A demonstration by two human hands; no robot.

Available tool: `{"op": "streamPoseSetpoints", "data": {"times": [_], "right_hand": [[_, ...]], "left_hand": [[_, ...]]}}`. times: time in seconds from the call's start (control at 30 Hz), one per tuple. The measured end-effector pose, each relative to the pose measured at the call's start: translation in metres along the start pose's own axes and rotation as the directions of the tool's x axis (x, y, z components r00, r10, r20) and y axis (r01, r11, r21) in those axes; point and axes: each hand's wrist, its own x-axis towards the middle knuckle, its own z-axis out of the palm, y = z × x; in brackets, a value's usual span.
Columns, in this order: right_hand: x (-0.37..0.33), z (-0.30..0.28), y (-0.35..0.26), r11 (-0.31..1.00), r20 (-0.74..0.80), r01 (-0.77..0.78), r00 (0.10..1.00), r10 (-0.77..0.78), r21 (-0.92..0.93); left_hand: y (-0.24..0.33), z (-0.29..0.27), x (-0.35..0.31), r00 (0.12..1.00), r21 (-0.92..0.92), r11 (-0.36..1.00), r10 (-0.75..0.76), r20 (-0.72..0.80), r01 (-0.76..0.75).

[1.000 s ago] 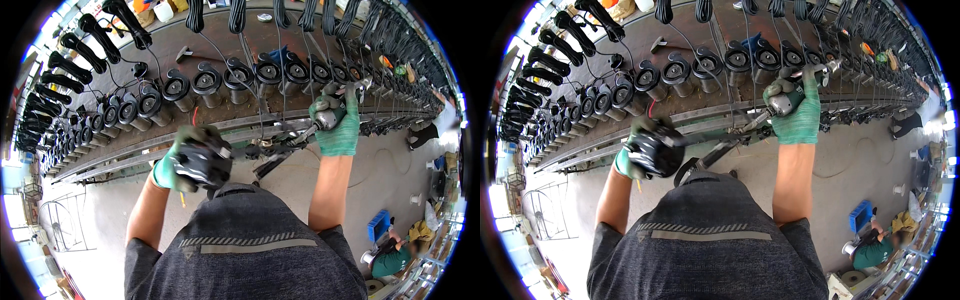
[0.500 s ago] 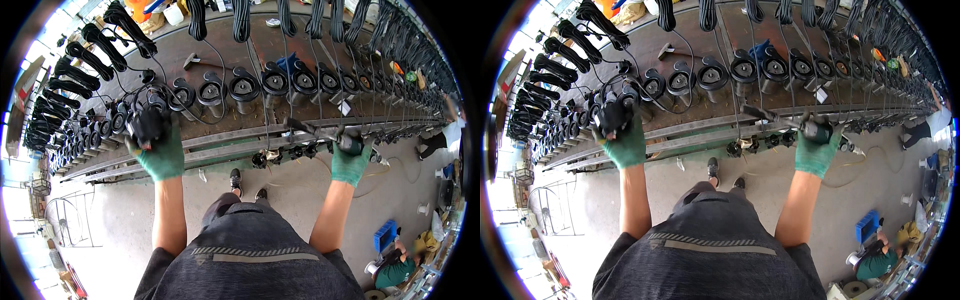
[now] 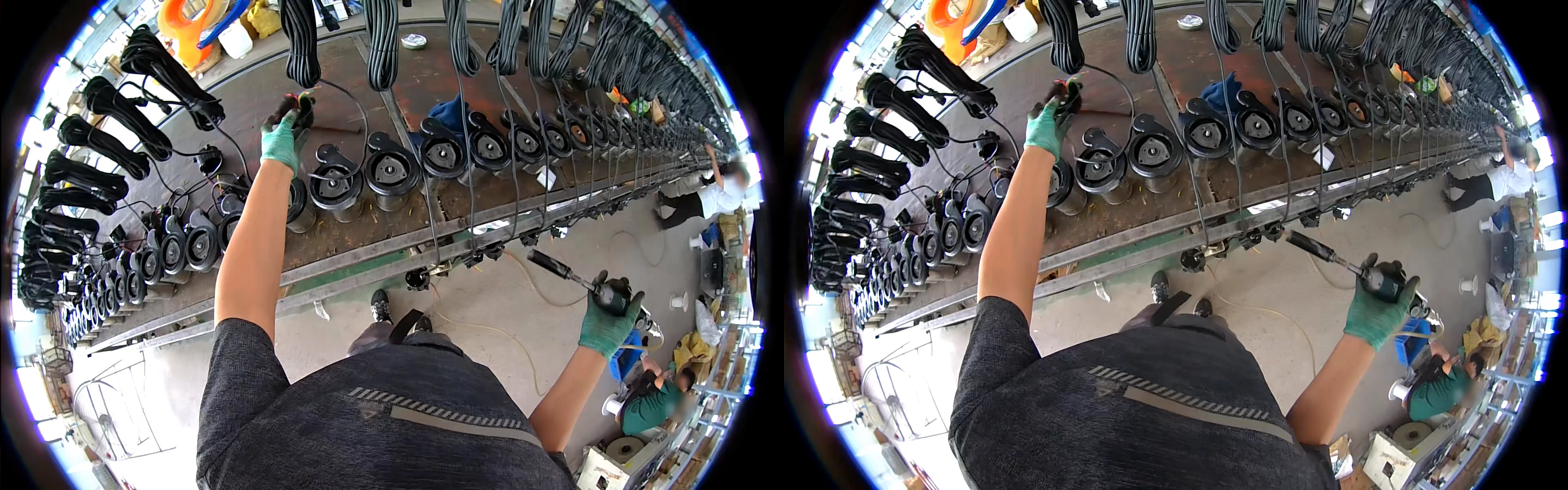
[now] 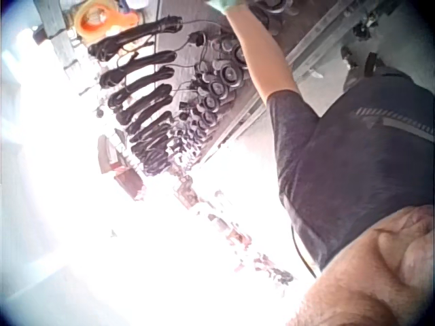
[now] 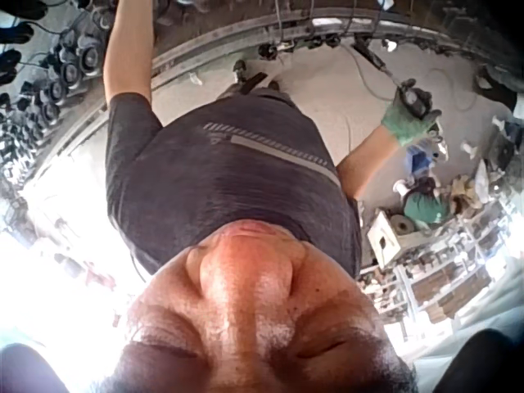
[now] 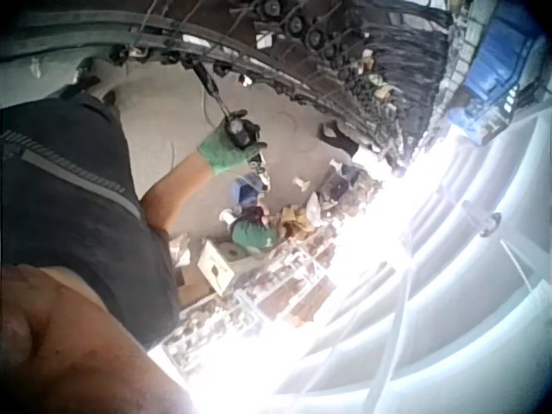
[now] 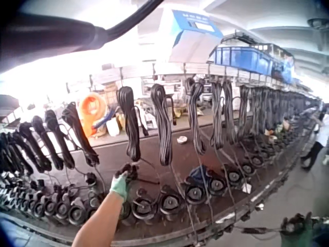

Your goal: The person uses a pneumatic screwdriver to attach black electrical components to a long metal rail in a workshop. They repeatedly pick up components from the table, align them with the rail, and secure them using the tool. The person works along the length of the rail, moving from one position to the next.

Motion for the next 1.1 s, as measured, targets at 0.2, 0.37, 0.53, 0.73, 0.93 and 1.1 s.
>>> {"op": "streamPoseSetpoints", "data": {"times": [0.2, 0.37, 0.53, 0.73, 0.93, 1.1], "right_hand": [[-0.011, -0.005, -0.006, 0.994, -0.053, 0.096, 0.994, -0.099, -0.06], [-0.017, 0.011, 0.006, 0.994, -0.07, 0.071, 0.995, -0.077, -0.08], [-0.022, 0.023, 0.017, 0.992, -0.061, 0.08, 0.994, -0.086, -0.101], [-0.026, 0.04, 0.025, 0.991, -0.081, 0.076, 0.993, -0.085, -0.114], [-0.031, 0.033, 0.014, 0.979, -0.076, 0.109, 0.989, -0.124, -0.173], [-0.023, 0.037, 0.0, 0.974, 0.144, 0.039, 0.989, -0.006, -0.223]], "left_hand": [[-0.013, 0.002, -0.061, 0.897, 0.678, 0.683, -0.075, 0.436, -0.272], [0.003, 0.003, -0.082, 0.73, 0.807, 0.033, -0.408, 0.549, -0.589], [0.004, -0.002, -0.046, 0.834, 0.816, -0.183, -0.203, 0.514, -0.548], [-0.011, -0.034, 0.031, 0.936, 0.886, -0.344, 0.053, 0.349, -0.311], [-0.015, 0.028, -0.062, 0.727, 0.69, 0.245, 0.344, 0.595, -0.681], [-0.155, 0.034, -0.188, 0.693, 0.735, 0.666, -0.471, 0.546, -0.126]]}}
